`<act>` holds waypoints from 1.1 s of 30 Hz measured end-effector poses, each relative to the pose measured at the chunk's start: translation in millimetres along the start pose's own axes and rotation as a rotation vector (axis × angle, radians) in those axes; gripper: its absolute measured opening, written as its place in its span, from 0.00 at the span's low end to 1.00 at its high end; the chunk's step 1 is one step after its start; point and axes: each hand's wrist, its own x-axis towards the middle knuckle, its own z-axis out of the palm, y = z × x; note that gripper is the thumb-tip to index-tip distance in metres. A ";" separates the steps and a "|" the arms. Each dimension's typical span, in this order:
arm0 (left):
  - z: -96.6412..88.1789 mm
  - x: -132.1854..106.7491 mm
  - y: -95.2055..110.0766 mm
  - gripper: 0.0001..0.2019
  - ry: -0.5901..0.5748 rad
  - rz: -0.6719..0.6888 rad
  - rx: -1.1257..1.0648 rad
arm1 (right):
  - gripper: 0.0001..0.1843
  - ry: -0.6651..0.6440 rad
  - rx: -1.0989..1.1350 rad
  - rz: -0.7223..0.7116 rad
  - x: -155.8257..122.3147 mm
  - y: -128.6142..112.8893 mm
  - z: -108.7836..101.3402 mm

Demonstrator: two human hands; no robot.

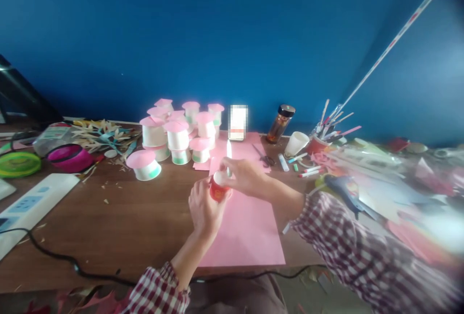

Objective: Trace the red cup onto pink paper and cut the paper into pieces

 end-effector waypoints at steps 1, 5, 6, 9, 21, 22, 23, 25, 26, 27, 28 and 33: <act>0.2 -0.6 0.0 0.20 0.002 -0.003 -0.001 | 0.06 -0.002 0.003 -0.004 -0.6 -0.2 -0.9; 0.2 -3.5 1.8 0.17 0.019 -0.017 -0.026 | 0.07 -0.011 0.030 0.032 -1.6 -3.2 -5.1; 0.3 -4.1 2.3 0.17 0.023 -0.026 -0.032 | 0.07 -0.017 0.036 0.042 -1.3 -4.1 -5.8; 1.2 -5.2 2.9 0.16 0.006 -0.072 -0.055 | 0.06 -0.034 0.046 0.046 0.4 -5.7 -6.0; 5.4 -11.8 1.8 0.21 -0.107 -0.173 -0.088 | 0.17 0.105 0.354 -0.091 33.6 9.4 -38.0; 6.4 -13.2 1.3 0.21 -0.112 -0.168 -0.086 | 0.18 0.126 0.376 -0.073 40.9 11.1 -40.0; 7.4 -14.5 1.0 0.22 -0.117 -0.161 -0.082 | 0.19 0.148 0.387 -0.052 48.8 13.3 -40.1; 9.0 -16.3 0.7 0.23 -0.131 -0.149 -0.070 | 0.19 0.183 0.396 -0.009 66.0 19.3 -34.3; 9.5 -16.8 0.8 0.24 -0.143 -0.147 -0.065 | 0.19 0.193 0.412 0.012 74.7 22.7 -28.7; 9.8 -16.8 0.9 0.24 -0.156 -0.150 -0.059 | 0.19 0.186 0.436 0.033 83.0 26.1 -21.8; 9.9 -16.6 0.9 0.25 -0.169 -0.158 -0.055 | 0.19 0.161 0.464 0.056 90.5 28.9 -14.0; 8.3 -14.3 0.7 0.25 -0.227 -0.212 -0.102 | 0.18 -0.049 0.469 0.095 109.0 29.3 19.8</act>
